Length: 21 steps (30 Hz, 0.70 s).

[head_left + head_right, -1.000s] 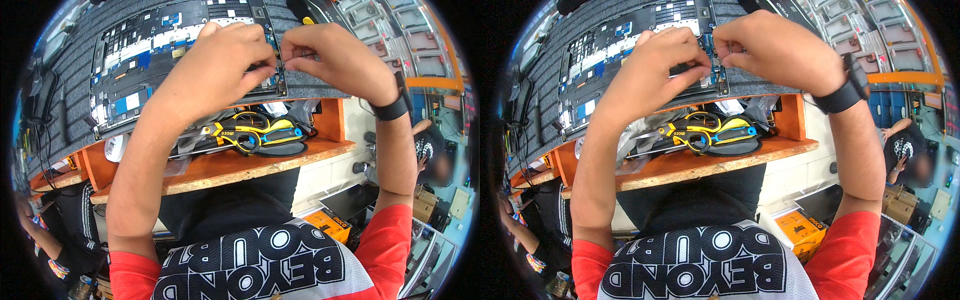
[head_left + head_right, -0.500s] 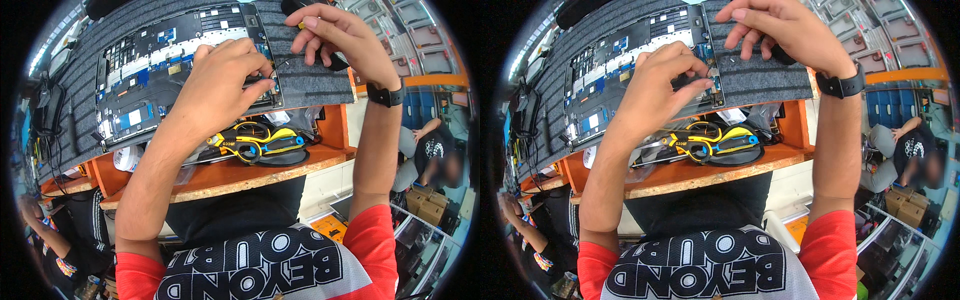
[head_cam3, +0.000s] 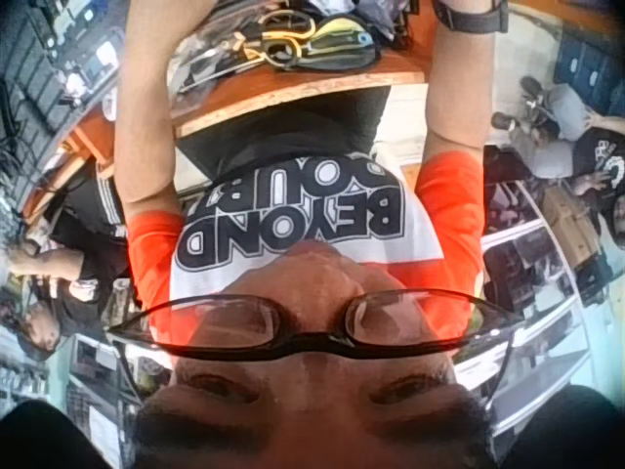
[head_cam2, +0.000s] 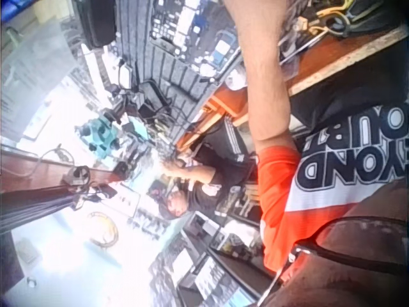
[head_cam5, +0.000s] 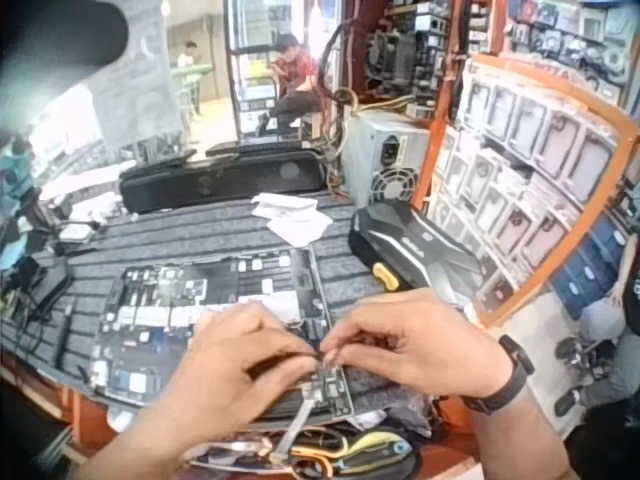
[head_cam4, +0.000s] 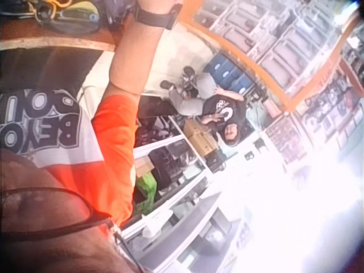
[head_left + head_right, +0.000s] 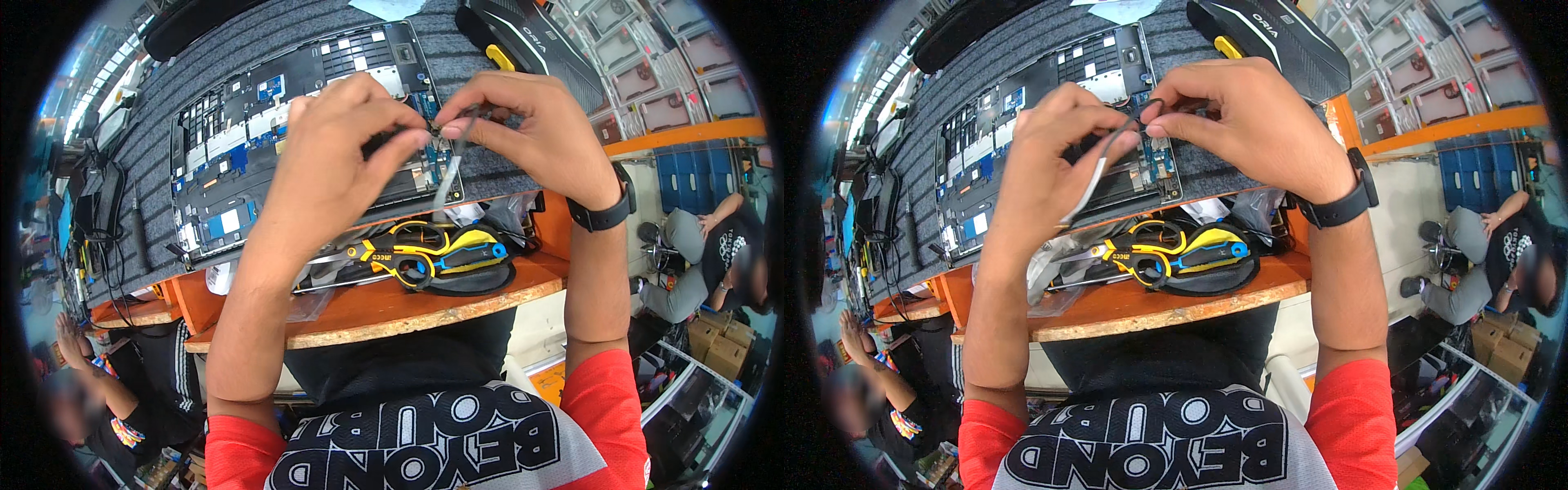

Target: The person works on the internal components of an open laptop, moving small wires and components with a tool and their hands, then stands up to move a small stool and some bubble wrap before returning to work on the laptop.

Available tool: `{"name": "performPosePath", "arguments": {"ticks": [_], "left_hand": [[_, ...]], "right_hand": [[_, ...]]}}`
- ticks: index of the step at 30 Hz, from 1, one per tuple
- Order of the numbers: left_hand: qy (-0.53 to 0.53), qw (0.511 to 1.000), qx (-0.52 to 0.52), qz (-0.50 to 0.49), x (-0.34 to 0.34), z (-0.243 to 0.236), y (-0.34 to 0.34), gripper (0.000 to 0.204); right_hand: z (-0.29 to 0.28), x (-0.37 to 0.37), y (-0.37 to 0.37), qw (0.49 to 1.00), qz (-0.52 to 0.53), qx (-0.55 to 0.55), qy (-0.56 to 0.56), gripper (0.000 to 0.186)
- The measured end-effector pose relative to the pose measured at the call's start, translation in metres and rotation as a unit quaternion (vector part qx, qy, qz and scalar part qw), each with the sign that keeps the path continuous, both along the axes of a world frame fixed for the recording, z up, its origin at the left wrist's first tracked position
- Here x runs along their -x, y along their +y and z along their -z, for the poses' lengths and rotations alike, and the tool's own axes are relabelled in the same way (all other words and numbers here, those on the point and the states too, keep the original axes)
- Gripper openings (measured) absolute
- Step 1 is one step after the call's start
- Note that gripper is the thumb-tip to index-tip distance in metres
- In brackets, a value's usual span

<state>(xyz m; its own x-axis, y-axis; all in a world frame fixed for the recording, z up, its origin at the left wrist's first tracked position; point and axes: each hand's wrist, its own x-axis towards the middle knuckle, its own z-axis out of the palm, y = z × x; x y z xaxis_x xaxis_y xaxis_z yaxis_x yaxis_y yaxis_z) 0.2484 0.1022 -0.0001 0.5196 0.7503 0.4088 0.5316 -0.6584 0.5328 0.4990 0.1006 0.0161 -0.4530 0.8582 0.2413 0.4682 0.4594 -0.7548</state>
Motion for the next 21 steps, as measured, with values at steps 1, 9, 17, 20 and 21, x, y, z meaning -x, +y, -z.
{"name": "performPosePath", "arguments": {"ticks": [1, 9, 17, 20, 21], "left_hand": [[0.001, 1.0, -0.005, -0.011, 0.003, -0.003, 0.002, 0.014], [0.128, 0.982, -0.016, 0.134, 0.021, -0.018, -0.004, 0.042], [0.18, 0.972, -0.002, 0.149, 0.018, -0.024, -0.016, 0.053], [0.187, 0.972, -0.01, 0.143, 0.018, -0.027, -0.017, 0.053], [0.19, 0.972, -0.012, 0.14, 0.018, -0.027, -0.018, 0.052]], "right_hand": [[0.0, -0.001, -0.001, 1.0, 0.002, -0.012, -0.014, 0.02], [-0.008, -0.002, -0.004, 0.998, 0.006, -0.036, -0.057, 0.02], [0.005, 0.006, -0.003, 0.998, 0.006, -0.047, -0.031, 0.021], [0.004, 0.007, -0.003, 0.998, 0.001, -0.049, -0.043, 0.02], [0.004, 0.008, -0.003, 0.997, 0.0, -0.052, -0.05, 0.02]]}}
